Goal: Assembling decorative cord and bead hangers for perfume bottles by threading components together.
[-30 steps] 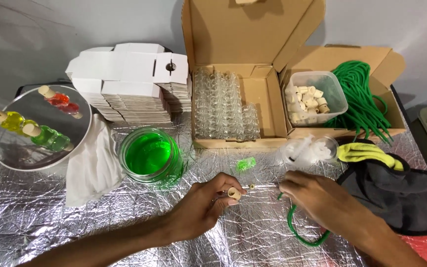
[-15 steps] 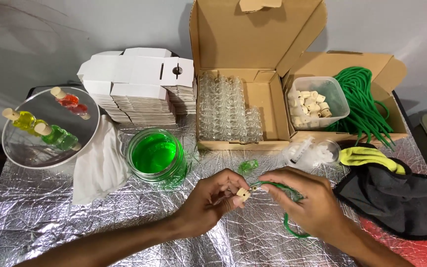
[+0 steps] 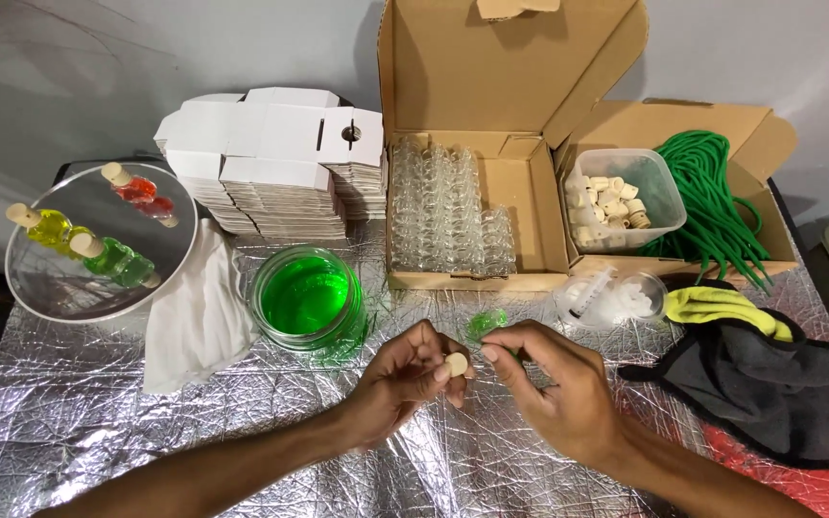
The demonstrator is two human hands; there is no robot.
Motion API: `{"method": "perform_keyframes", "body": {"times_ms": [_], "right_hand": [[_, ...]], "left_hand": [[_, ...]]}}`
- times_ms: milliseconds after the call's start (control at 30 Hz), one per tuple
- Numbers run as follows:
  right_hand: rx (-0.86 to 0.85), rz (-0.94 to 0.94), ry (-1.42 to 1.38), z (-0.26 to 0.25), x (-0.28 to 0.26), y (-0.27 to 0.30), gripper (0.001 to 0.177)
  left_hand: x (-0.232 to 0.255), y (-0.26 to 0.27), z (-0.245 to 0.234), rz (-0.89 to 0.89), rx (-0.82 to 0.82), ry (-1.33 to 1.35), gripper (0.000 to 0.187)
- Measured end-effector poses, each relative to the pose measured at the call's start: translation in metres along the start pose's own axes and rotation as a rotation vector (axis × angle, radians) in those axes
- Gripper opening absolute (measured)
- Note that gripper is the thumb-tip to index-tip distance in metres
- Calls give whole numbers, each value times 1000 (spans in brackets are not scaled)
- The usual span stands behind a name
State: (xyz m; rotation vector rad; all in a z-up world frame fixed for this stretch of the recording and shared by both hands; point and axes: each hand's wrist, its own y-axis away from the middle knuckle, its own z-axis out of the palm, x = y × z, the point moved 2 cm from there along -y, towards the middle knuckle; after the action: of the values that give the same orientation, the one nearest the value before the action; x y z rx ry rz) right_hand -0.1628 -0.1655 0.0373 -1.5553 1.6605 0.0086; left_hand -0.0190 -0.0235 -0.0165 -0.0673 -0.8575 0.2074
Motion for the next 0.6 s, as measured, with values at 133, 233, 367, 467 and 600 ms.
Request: {"method": "perform_keyframes", "body": {"times_ms": [133,233,367,467,600], "right_hand": [[73,44,-53,16,18,15,7],[98,54,-53,29,35,36,1],[56,31,-8,34,29,43,8],[15,-59,2,31,27,39,8],[54,-99,66,41,33,49,12]], "left_hand": [[9,0,6,44,7,-72,20],[0,1,-2,-14,29,-65,23],[2,4,3,-68,37,-129,11],[0,5,7,-67,69,-247,15],[13,8,22,-243,-33,-511,14]]}}
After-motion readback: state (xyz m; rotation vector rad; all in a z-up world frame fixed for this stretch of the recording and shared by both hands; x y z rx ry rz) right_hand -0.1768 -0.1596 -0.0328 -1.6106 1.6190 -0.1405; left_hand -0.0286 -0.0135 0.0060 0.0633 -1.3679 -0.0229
